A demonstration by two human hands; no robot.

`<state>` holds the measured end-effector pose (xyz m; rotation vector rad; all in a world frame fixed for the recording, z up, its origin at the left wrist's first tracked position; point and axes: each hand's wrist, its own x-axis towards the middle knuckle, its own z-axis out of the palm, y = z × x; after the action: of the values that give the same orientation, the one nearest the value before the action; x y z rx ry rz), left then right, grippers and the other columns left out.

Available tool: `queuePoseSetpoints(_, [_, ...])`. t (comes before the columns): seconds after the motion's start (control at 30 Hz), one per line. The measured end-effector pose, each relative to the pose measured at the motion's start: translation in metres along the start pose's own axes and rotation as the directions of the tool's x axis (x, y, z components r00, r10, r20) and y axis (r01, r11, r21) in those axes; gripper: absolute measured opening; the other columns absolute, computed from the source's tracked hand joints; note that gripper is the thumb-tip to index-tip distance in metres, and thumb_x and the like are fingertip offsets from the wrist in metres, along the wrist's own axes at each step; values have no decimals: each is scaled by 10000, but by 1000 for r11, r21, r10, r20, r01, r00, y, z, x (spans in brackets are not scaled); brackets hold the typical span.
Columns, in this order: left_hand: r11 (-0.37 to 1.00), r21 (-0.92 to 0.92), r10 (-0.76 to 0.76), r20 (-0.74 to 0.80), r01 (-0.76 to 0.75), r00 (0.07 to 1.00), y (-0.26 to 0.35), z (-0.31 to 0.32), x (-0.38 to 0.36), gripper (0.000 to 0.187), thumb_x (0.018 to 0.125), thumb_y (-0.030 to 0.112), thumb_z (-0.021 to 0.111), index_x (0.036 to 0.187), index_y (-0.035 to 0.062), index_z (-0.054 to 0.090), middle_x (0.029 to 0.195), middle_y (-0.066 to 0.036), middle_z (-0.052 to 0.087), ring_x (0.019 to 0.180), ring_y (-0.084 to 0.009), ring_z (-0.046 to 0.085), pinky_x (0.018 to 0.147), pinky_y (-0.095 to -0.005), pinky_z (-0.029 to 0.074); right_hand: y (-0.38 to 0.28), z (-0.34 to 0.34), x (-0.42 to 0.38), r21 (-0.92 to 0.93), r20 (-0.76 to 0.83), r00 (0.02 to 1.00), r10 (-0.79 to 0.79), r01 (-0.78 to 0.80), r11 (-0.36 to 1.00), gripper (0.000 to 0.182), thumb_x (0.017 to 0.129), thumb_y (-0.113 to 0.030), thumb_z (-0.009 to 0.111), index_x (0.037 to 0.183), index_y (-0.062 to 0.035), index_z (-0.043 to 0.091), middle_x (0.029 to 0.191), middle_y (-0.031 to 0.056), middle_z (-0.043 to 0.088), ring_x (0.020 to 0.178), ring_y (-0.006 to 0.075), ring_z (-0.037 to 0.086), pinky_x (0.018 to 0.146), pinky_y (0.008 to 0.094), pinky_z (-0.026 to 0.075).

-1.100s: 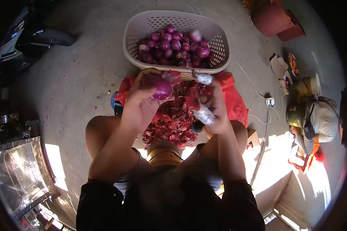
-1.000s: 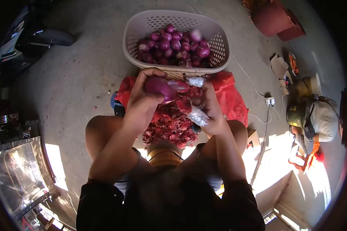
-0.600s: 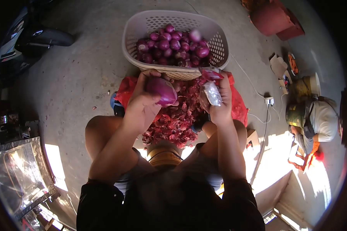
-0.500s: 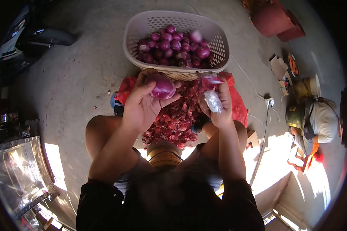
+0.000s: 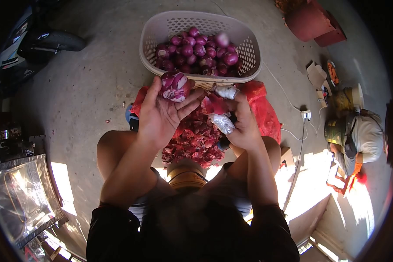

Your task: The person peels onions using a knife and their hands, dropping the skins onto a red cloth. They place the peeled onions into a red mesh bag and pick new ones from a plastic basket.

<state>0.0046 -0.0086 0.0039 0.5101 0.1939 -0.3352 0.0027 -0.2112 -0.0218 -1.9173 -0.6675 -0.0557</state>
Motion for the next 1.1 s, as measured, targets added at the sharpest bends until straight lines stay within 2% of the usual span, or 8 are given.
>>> queuePoseSetpoints(0.07, [1000,6,10,-9,-10,1000,-3,1,0,529,939,438,304,1239,18,416,1219,-147,506,1155,-302,472,894,-375,460,-11,12,2,135,-80,993,84,-73,988,578,742,-87,668,1190,-53,305,942,171,632,854,332,624,695,339,485])
queuePoseSetpoints(0.13, [1000,11,12,14,-12,1000,-7,1,-1,520,940,437,308,1250,32,409,1227,-122,502,1156,-269,466,919,-374,427,-5,22,-1,-73,-68,998,-17,12,997,600,739,-159,667,1195,-36,298,921,195,625,780,371,615,622,398,487])
queuePoseSetpoints(0.2, [1000,15,7,67,-8,998,-12,-1,-1,499,939,431,330,1252,51,408,1225,-86,503,1139,-221,470,954,-369,380,-6,26,1,-164,-47,999,-22,14,986,596,702,-142,674,1172,-31,324,838,186,624,685,380,607,561,420,474])
queuePoseSetpoints(0.27, [1000,-12,-5,80,6,997,-14,3,-3,506,939,434,326,1259,50,400,1223,-79,502,1123,-200,478,955,-364,369,-2,30,1,-204,-87,994,-64,45,978,602,664,-115,679,1159,-31,347,719,163,599,592,367,593,511,419,462])
queuePoseSetpoints(0.4, [1000,-1,-16,155,16,988,-16,5,-5,517,938,441,319,1262,46,396,1232,-82,495,1130,-200,474,974,-361,348,-6,27,4,-256,-77,995,-57,36,966,586,652,-115,683,1146,-32,379,657,152,578,554,359,584,489,415,459])
queuePoseSetpoints(0.8, [988,101,101,152,-117,983,-21,6,-5,493,937,429,334,1281,79,376,1270,-73,454,1161,-194,444,996,-368,324,-11,21,11,-299,-84,995,-60,32,954,545,635,-100,680,1124,-89,440,727,142,600,583,345,595,505,412,462])
queuePoseSetpoints(0.93, [998,35,41,241,-51,970,-22,6,-6,488,939,431,325,1287,91,373,1297,-53,430,1176,-193,427,1005,-368,307,-11,27,11,-225,-150,984,-97,62,972,481,652,-71,674,1095,-80,487,806,142,615,665,336,617,572,381,490])
queuePoseSetpoints(1.1, [996,-86,41,216,-23,976,-25,10,-8,503,948,422,280,1310,79,340,1300,-73,432,1214,-219,391,1017,-372,299,-8,42,9,74,-299,952,-63,89,993,421,715,-19,636,1110,-56,493,927,137,625,812,301,636,703,328,495])
